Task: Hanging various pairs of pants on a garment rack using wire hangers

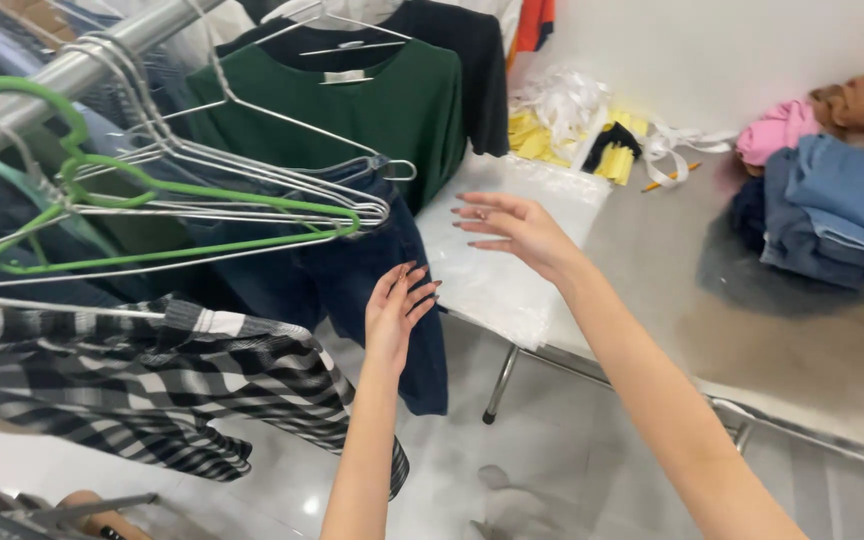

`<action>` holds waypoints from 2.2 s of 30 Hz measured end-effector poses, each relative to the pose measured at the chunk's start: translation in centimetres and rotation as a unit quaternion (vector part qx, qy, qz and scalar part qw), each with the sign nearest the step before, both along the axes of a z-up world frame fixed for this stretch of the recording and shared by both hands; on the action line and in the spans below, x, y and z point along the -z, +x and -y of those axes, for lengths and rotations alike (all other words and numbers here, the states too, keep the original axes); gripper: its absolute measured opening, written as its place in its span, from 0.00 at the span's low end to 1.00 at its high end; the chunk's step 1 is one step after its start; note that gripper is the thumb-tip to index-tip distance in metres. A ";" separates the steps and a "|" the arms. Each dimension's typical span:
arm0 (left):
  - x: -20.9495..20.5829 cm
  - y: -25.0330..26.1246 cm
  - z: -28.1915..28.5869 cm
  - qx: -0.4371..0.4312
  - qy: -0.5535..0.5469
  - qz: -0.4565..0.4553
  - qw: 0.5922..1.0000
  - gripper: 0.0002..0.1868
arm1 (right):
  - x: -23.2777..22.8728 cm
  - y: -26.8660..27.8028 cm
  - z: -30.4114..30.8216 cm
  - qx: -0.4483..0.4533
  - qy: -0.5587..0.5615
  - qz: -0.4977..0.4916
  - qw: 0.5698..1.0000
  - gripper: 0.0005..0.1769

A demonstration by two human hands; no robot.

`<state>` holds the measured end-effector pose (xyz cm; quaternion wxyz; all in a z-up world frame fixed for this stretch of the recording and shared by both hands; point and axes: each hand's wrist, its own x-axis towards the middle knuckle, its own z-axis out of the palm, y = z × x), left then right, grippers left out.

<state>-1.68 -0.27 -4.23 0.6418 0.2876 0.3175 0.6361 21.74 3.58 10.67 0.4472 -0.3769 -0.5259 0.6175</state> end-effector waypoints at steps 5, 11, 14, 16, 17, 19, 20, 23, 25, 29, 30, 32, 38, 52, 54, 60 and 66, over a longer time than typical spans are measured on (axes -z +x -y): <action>1.4 3.8 2.0 0.037 -0.026 -0.021 0.999 0.13 | 8.7 7.2 6.5 0.103 -0.093 -0.051 0.989 0.23; 4.0 8.7 3.0 0.069 -0.075 -0.049 0.994 0.12 | 15.8 14.2 16.0 0.238 -0.191 -0.098 0.947 0.20; 5.4 11.4 3.4 0.090 -0.095 -0.027 0.991 0.11 | 18.8 18.0 19.8 0.308 -0.225 -0.120 0.917 0.20; 6.4 13.1 3.6 0.105 -0.108 -0.005 0.989 0.11 | 21.1 20.6 21.9 0.350 -0.238 -0.135 0.896 0.19; 7.1 14.1 3.5 0.113 -0.115 -0.002 0.987 0.11 | 22.4 22.1 22.7 0.377 -0.246 -0.155 0.879 0.19; 8.0 16.1 3.5 0.130 -0.123 0.000 0.984 0.11 | 23.9 24.5 24.4 0.411 -0.252 -0.177 0.858 0.19; 8.2 17.2 3.4 0.140 -0.125 0.005 0.982 0.12 | 24.1 25.5 25.3 0.429 -0.250 -0.196 0.845 0.18; 6.2 20.2 4.1 0.173 -0.140 -0.005 0.975 0.12 | 24.6 28.5 27.7 0.471 -0.245 -0.222 0.818 0.17; 5.9 22.4 4.3 0.192 -0.151 -0.017 0.969 0.12 | 24.8 30.5 28.9 0.491 -0.242 -0.226 0.805 0.17; 7.0 26.6 3.7 0.222 -0.155 -0.042 0.962 0.11 | 25.8 34.7 29.3 0.518 -0.239 -0.251 0.782 0.17; 6.8 27.6 3.6 0.228 -0.158 -0.049 0.959 0.13 | 26.3 36.0 29.0 0.522 -0.236 -0.261 0.777 0.17; 4.9 29.7 3.3 0.226 -0.167 -0.049 0.958 0.15 | 26.9 37.8 27.6 0.523 -0.235 -0.274 0.772 0.16; -0.4 37.7 1.1 0.224 -0.157 -0.065 0.960 0.21 | 27.6 45.0 20.4 0.497 -0.226 -0.317 0.776 0.14; 3.9 55.4 -9.7 0.215 -0.120 -0.148 0.958 0.10 | 19.8 58.1 4.5 0.581 -0.082 -0.201 0.784 0.13; 3.0 56.5 -10.6 0.216 -0.118 -0.172 0.954 0.09 | 19.1 59.2 0.6 0.627 0.045 0.033 0.777 0.18; 3.4 58.2 -12.9 0.224 -0.121 -0.209 0.944 0.10 | 16.2 57.1 -5.7 0.466 0.152 0.445 0.749 0.55; 5.9 60.9 -17.3 0.248 -0.121 -0.227 0.934 0.12 | 18.5 54.4 -8.6 0.463 0.054 0.645 0.606 0.81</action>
